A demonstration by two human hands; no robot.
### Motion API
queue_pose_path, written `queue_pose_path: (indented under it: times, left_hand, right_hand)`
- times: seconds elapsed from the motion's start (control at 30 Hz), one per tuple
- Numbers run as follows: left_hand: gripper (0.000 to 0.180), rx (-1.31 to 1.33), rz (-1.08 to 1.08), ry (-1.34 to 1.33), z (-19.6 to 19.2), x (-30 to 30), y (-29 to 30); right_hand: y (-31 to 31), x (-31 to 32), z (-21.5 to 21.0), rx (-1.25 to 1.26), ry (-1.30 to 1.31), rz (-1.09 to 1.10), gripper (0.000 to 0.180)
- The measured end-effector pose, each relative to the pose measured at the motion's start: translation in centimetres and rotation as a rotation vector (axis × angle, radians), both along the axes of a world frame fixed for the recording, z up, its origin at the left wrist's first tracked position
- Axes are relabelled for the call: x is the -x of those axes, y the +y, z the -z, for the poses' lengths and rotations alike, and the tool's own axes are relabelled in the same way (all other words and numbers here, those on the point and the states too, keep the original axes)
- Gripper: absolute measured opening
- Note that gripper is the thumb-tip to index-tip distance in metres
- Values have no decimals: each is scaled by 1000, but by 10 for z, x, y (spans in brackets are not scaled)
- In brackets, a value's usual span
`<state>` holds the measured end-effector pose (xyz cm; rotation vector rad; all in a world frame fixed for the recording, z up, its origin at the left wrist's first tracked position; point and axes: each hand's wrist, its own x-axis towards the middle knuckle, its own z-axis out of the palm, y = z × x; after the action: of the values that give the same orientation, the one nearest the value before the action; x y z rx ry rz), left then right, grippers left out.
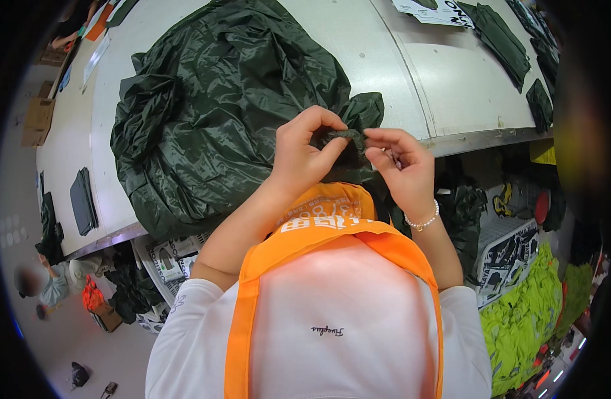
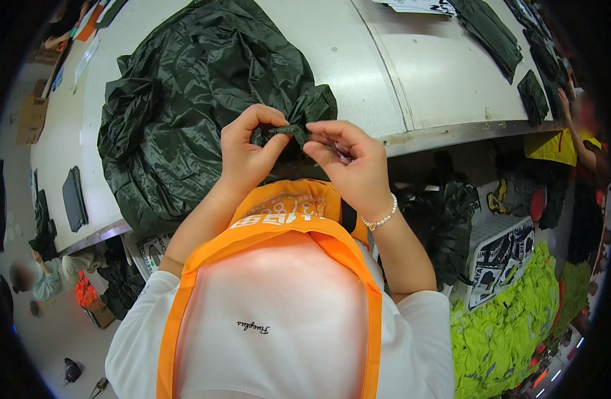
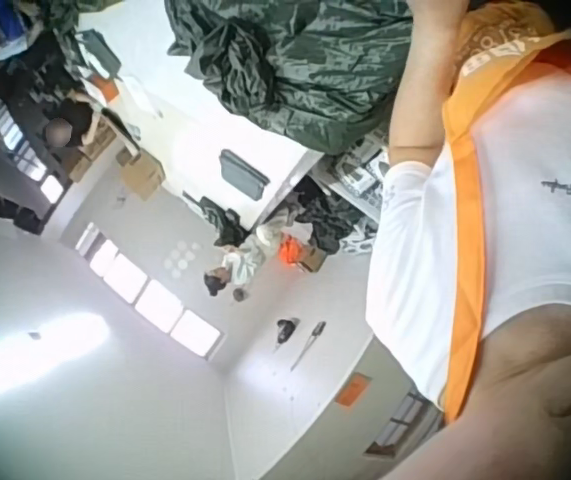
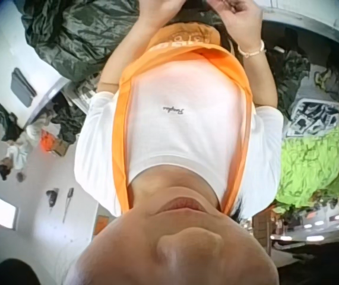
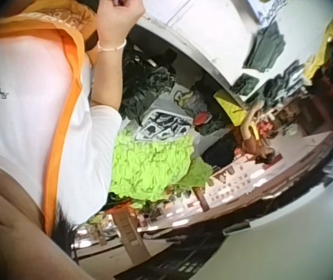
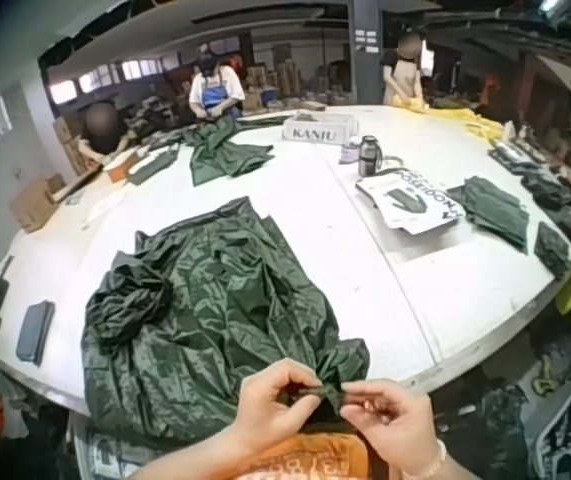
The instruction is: The person folds a dark green jacket on a white table. They smooth the fabric, fold the sleeves inward, fold the jacket in half lengthwise, and then fold it into a compact rectangle.
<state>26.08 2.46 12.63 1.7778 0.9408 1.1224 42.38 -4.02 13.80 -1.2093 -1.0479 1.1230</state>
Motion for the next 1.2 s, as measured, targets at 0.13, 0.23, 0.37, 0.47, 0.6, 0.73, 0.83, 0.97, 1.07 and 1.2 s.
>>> queue_pose_path:
  times: [0.13,0.23,0.37,0.47,0.6,0.73,0.83,0.97,1.07,1.2]
  left_hand:
    - [16,-157,16,82,2,0,0]
    - [17,-195,13,124,2,0,0]
    - [17,-176,28,138,4,-2,-2]
    - [17,-141,25,151,3,-3,-3]
    - [17,-77,5,160,3,-1,-3]
    - [18,-177,24,188,3,-1,-3]
    - [20,-263,47,205,4,-4,-3]
    - [23,-291,52,198,1,-8,-3]
    - [24,-299,36,194,-1,-8,-3]
    - [25,-262,38,203,-1,-3,-3]
  right_hand:
    - [3,-2,-7,-42,-251,-20,13]
    - [5,0,-7,-225,-488,48,6]
    - [1,1,-2,-96,-421,72,3]
    - [1,2,7,44,-166,127,7]
    - [5,-3,4,159,120,130,8]
    - [6,-12,1,137,-193,-40,8]
    - [7,-12,-3,-1,-370,-80,10]
    - [8,-7,0,19,-383,5,13]
    - [8,-4,12,147,31,162,17]
    - [9,-17,10,152,18,17,21]
